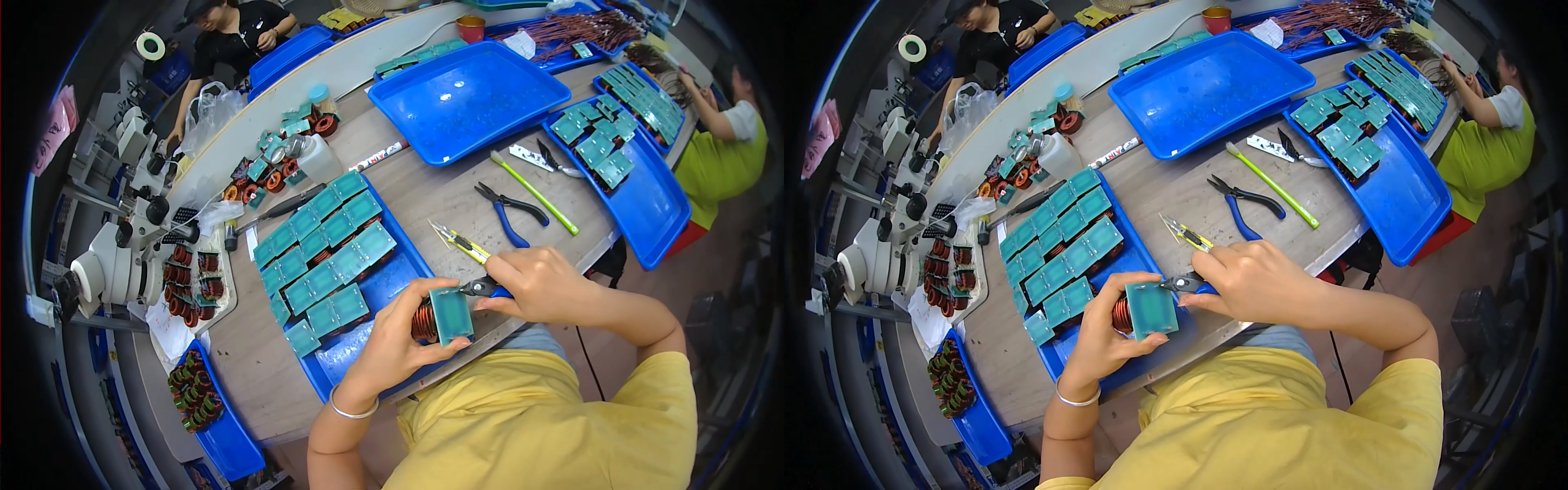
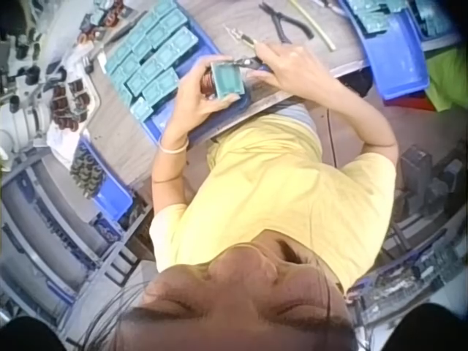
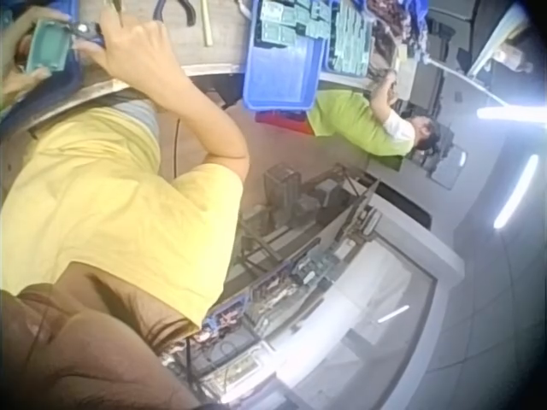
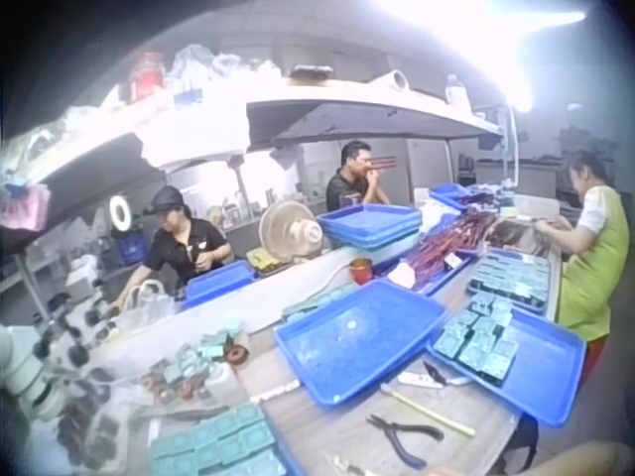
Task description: Assembling electronic components onto circuit boards and trimming excess leads with wire cutters.
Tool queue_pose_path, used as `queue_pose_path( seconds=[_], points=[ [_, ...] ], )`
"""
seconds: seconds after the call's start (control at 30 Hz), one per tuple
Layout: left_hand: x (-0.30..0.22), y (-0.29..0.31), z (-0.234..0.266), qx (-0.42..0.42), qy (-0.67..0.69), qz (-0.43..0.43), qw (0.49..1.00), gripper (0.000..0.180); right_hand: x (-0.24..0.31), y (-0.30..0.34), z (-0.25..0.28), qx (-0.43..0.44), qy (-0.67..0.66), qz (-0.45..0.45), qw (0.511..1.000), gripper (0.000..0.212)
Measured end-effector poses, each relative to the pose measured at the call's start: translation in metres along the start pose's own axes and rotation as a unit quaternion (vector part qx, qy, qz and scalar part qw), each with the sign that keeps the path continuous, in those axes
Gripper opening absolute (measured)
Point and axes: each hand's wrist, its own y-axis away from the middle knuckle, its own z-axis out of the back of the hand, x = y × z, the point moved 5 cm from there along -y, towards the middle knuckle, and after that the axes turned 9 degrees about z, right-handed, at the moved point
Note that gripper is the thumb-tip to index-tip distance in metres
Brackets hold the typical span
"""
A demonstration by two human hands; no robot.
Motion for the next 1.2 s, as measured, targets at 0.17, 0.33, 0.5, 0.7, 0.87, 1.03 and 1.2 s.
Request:
queue_pose_path(
  seconds=[0.17, 0.33, 0.5, 0.7, 0.87, 1.03, 1.2],
  points=[
    [-0.008, 0.0, -0.001, -0.01, -0.035, -0.093, 0.995, 0.056, 0.003, -0.001, 0.008, -0.058, -0.039, 0.025, 0.997, 0.041],
    [-0.009, 0.0, -0.003, -0.006, -0.042, -0.103, 0.994, 0.057, 0.01, -0.006, 0.013, -0.097, -0.025, 0.036, 0.994, 0.043],
    [-0.008, 0.0, -0.003, -0.004, -0.048, -0.111, 0.993, 0.058, 0.012, -0.006, 0.015, -0.084, -0.002, 0.031, 0.996, 0.042],
    [-0.005, 0.001, -0.003, 0.004, -0.054, -0.077, 0.996, 0.066, 0.012, -0.008, 0.016, -0.053, -0.002, 0.024, 0.998, 0.042],
    [-0.007, 0.0, -0.002, -0.002, -0.068, -0.081, 0.994, 0.057, 0.006, -0.012, 0.012, -0.032, -0.013, 0.028, 0.999, 0.041],
    [0.004, -0.004, 0.001, 0.016, -0.018, 0.007, 1.0, 0.057, -0.001, -0.016, 0.0, -0.004, -0.007, 0.029, 1.0, 0.039],
    [0.004, -0.006, 0.002, 0.003, -0.009, 0.039, 0.999, 0.056, -0.006, -0.019, -0.01, -0.018, -0.008, 0.048, 0.999, 0.039]
  ],
)
